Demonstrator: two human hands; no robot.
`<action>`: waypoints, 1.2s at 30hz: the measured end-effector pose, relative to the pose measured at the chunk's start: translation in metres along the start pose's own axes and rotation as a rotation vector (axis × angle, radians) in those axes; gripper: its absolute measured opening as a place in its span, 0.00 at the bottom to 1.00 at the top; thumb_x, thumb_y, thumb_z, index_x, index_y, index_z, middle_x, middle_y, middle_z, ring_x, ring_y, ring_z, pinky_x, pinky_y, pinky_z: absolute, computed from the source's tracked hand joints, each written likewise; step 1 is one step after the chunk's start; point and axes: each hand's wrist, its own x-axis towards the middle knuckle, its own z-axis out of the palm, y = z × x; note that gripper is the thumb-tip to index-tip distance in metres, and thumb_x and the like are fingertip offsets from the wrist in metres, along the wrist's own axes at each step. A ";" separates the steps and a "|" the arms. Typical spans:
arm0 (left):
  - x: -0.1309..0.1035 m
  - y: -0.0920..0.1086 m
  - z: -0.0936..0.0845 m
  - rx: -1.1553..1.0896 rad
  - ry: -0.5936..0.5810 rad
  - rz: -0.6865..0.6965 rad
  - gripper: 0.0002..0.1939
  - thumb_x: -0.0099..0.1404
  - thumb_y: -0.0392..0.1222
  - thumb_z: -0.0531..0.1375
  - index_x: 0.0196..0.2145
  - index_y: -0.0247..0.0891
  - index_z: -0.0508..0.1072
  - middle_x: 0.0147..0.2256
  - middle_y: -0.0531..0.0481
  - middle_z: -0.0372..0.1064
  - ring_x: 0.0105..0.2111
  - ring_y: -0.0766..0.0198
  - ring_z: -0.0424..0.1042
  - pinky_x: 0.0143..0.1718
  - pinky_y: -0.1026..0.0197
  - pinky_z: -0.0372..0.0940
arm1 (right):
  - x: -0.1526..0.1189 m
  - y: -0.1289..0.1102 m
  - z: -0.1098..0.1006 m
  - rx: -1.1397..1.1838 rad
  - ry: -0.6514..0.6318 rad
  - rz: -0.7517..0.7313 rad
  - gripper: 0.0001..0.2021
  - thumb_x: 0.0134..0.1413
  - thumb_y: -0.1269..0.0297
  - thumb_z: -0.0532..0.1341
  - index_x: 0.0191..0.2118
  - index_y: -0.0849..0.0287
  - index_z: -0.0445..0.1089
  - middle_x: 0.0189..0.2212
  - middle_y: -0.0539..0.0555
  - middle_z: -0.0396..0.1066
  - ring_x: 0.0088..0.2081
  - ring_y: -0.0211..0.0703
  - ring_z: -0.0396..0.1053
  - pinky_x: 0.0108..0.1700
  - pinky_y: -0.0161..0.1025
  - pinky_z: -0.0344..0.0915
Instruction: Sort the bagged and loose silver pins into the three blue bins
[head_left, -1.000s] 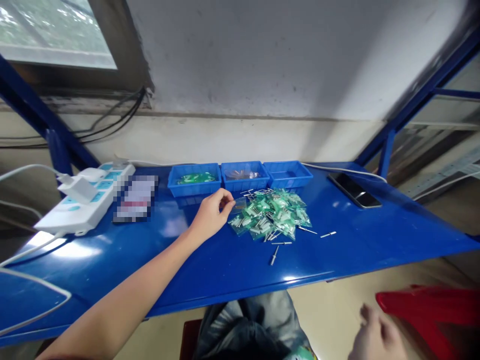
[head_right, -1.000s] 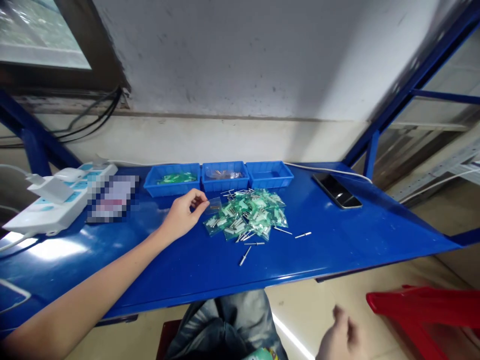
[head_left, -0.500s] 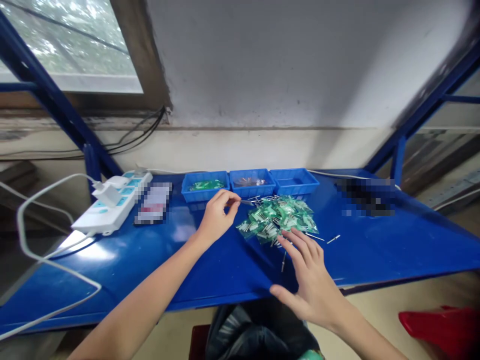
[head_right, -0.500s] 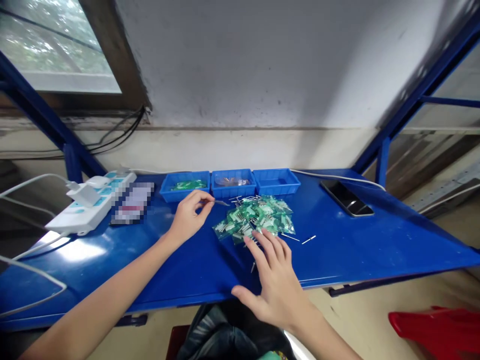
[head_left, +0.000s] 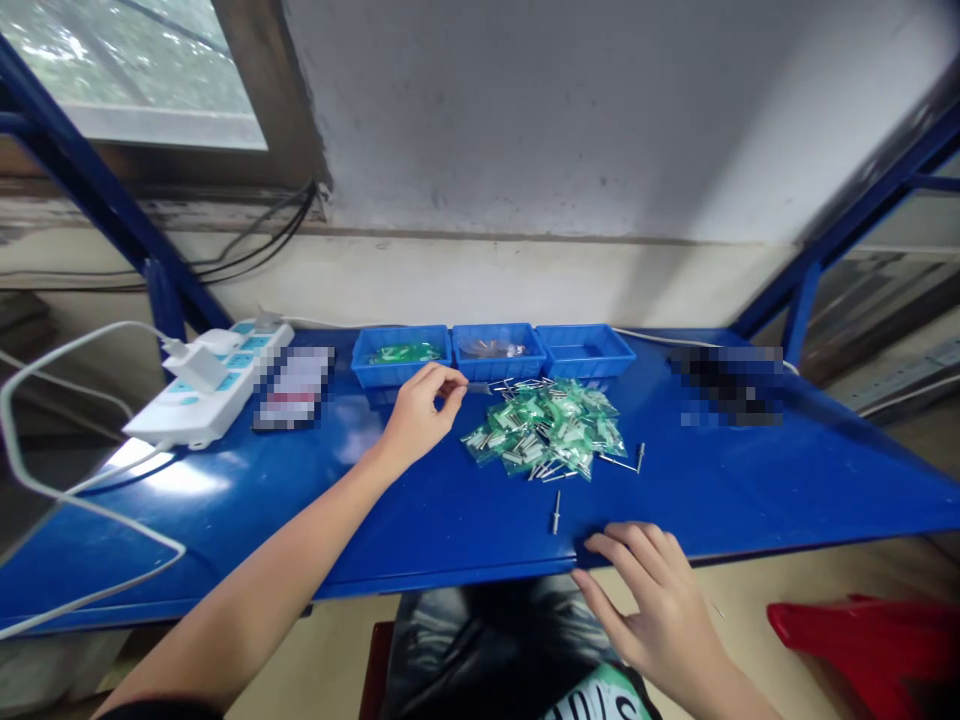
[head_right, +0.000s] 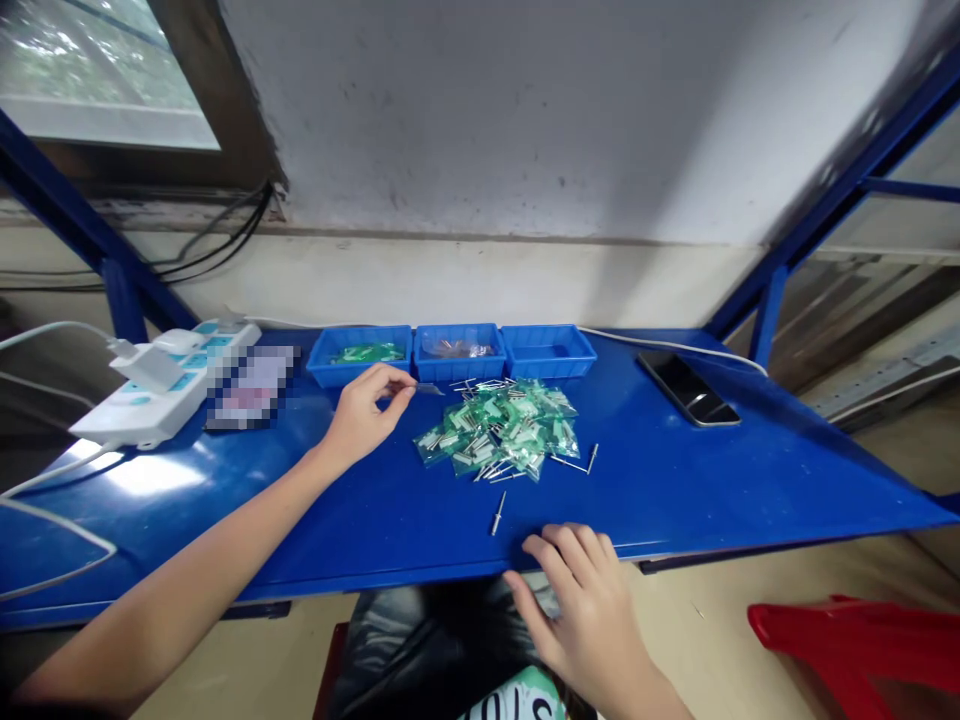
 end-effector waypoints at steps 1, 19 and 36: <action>0.000 0.000 0.000 -0.001 0.000 0.000 0.03 0.63 0.34 0.55 0.34 0.37 0.69 0.33 0.51 0.67 0.31 0.68 0.68 0.36 0.63 0.67 | -0.002 -0.002 0.002 0.015 0.025 -0.008 0.11 0.50 0.65 0.63 0.40 0.58 0.65 0.35 0.57 0.66 0.39 0.50 0.63 0.37 0.47 0.60; -0.007 0.028 -0.006 -0.015 0.084 0.245 0.03 0.63 0.35 0.58 0.34 0.40 0.71 0.40 0.46 0.69 0.42 0.61 0.70 0.45 0.56 0.68 | 0.169 -0.019 0.041 1.059 -0.021 0.436 0.17 0.55 0.54 0.55 0.48 0.57 0.60 0.27 0.49 0.65 0.27 0.38 0.66 0.28 0.37 0.64; -0.014 0.015 0.000 0.375 -0.535 -0.113 0.17 0.56 0.48 0.63 0.42 0.41 0.68 0.41 0.46 0.68 0.43 0.50 0.67 0.40 0.53 0.63 | 0.215 0.058 0.034 0.135 0.208 -0.050 0.13 0.56 0.57 0.57 0.43 0.58 0.69 0.37 0.57 0.70 0.44 0.51 0.64 0.46 0.50 0.60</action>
